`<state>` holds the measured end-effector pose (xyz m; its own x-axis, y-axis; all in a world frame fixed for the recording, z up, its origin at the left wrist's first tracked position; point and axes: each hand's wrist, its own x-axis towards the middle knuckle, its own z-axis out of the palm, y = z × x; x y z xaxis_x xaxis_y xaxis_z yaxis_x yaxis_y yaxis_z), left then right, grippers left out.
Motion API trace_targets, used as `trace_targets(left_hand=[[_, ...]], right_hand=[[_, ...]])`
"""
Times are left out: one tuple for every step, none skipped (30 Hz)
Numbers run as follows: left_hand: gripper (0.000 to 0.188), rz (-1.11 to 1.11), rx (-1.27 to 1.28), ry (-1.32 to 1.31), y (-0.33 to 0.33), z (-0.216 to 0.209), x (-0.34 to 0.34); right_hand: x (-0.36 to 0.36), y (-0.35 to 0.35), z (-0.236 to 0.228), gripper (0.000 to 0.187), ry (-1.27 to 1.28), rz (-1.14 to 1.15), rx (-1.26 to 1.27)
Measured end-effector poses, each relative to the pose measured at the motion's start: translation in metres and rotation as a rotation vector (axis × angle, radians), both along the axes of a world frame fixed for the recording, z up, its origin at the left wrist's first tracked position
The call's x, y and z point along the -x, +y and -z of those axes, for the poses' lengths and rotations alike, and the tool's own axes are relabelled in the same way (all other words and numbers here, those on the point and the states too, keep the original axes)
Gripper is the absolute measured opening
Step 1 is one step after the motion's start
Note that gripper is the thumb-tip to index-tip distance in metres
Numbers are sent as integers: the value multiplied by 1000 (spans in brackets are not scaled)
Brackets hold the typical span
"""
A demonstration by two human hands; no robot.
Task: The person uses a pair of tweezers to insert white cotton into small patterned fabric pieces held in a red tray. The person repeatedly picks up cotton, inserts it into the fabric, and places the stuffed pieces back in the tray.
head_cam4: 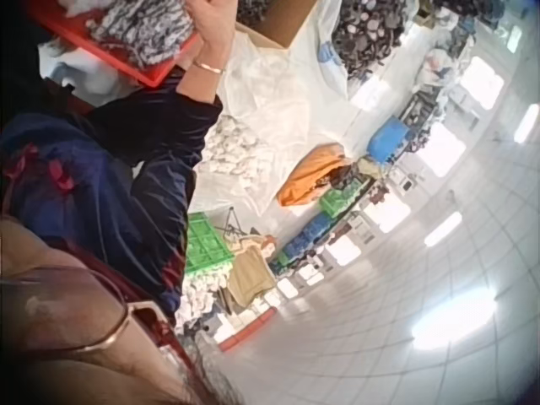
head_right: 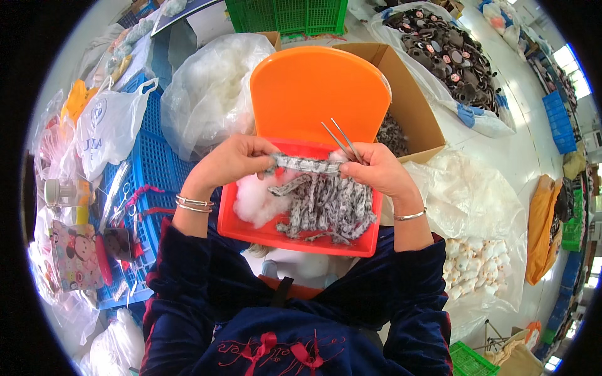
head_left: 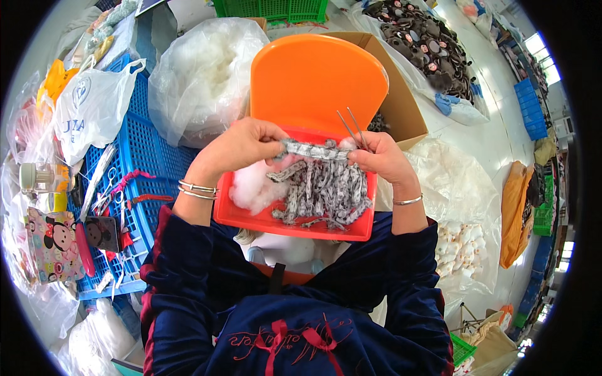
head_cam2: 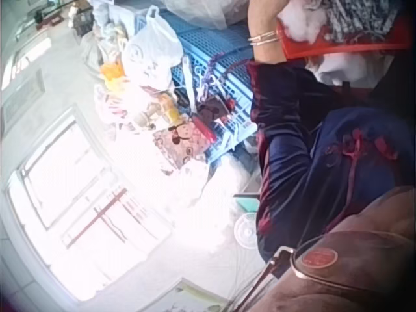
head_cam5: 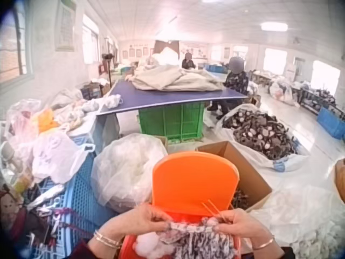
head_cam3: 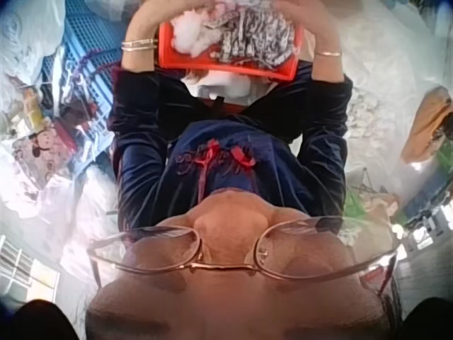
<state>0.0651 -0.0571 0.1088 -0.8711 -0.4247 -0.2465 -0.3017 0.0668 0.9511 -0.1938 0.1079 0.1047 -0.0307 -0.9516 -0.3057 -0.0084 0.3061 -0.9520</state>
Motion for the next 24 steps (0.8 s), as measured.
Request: trace_targets(left_hand=[[18, 64, -30, 34, 0, 3, 1], [18, 126, -2, -9, 1, 5, 1], [17, 187, 27, -54, 4, 6, 1], [17, 251, 56, -95, 7, 4, 4], [16, 326, 132, -135, 10, -3, 7], [15, 337, 98, -116, 16, -4, 10], [15, 343, 83, -78, 19, -1, 10], [15, 349, 69, -39, 20, 3, 12], [15, 268, -53, -18, 20, 4, 15], [15, 187, -177, 1, 20, 5, 17], [14, 104, -300, 20, 21, 5, 18], [14, 19, -320, 46, 21, 4, 19], [13, -65, -339, 74, 22, 4, 21], [13, -150, -357, 102, 21, 3, 21], [13, -166, -394, 146, 20, 3, 21], [13, -218, -398, 163, 21, 0, 22], [12, -271, -402, 181, 25, -5, 24], [12, -324, -406, 199, 28, -10, 26], [12, -337, -411, 221, 29, -14, 26], [13, -341, -398, 219, 28, -12, 25], [13, -344, -385, 218, 26, -7, 25], [14, -346, -373, 216, 25, -5, 24], [16, -343, -356, 190, 25, -6, 24], [18, -341, -338, 164, 24, -7, 23]], right_hand=[[1, 0, -1, 24, -10, 6, -3], [1, 0, -1, 22, -35, 24, 5], [1, -1, 0, 19, -59, 42, 13], [2, 0, 1, 17, -81, 63, 22], [4, 1, 5, 17, -77, 76, 40], [5, 2, 9, 17, -72, 89, 59], [5, 0, 11, 18, -73, 95, 78], [4, -2, 10, 18, -53, 155, 93], [1, -4, 9, 19, -32, 216, 107], [-1, -6, 8, 20, -14, 278, 119], [1, -6, 8, 23, -37, 289, 141], [1, -6, 8, 23, 2, 272, 144], [0, -6, 8, 23, 42, 256, 148], [-1, -4, 8, 24, 82, 239, 152], [-5, -1, 6, 21, 89, 205, 138], [-8, 1, 8, 19, 131, 152, 169], [-11, 2, 11, 18, 173, 99, 200], [-14, 3, 13, 17, 215, 46, 231], [-19, 3, 9, 17, 183, 64, 208], [-19, 3, 10, 16, 209, 55, 217], [-18, 2, 12, 16, 234, 46, 226], [-17, 2, 14, 16, 259, 38, 233], [-19, 2, 13, 15, 255, 44, 235], [-19, 1, 12, 14, 260, 45, 234]])
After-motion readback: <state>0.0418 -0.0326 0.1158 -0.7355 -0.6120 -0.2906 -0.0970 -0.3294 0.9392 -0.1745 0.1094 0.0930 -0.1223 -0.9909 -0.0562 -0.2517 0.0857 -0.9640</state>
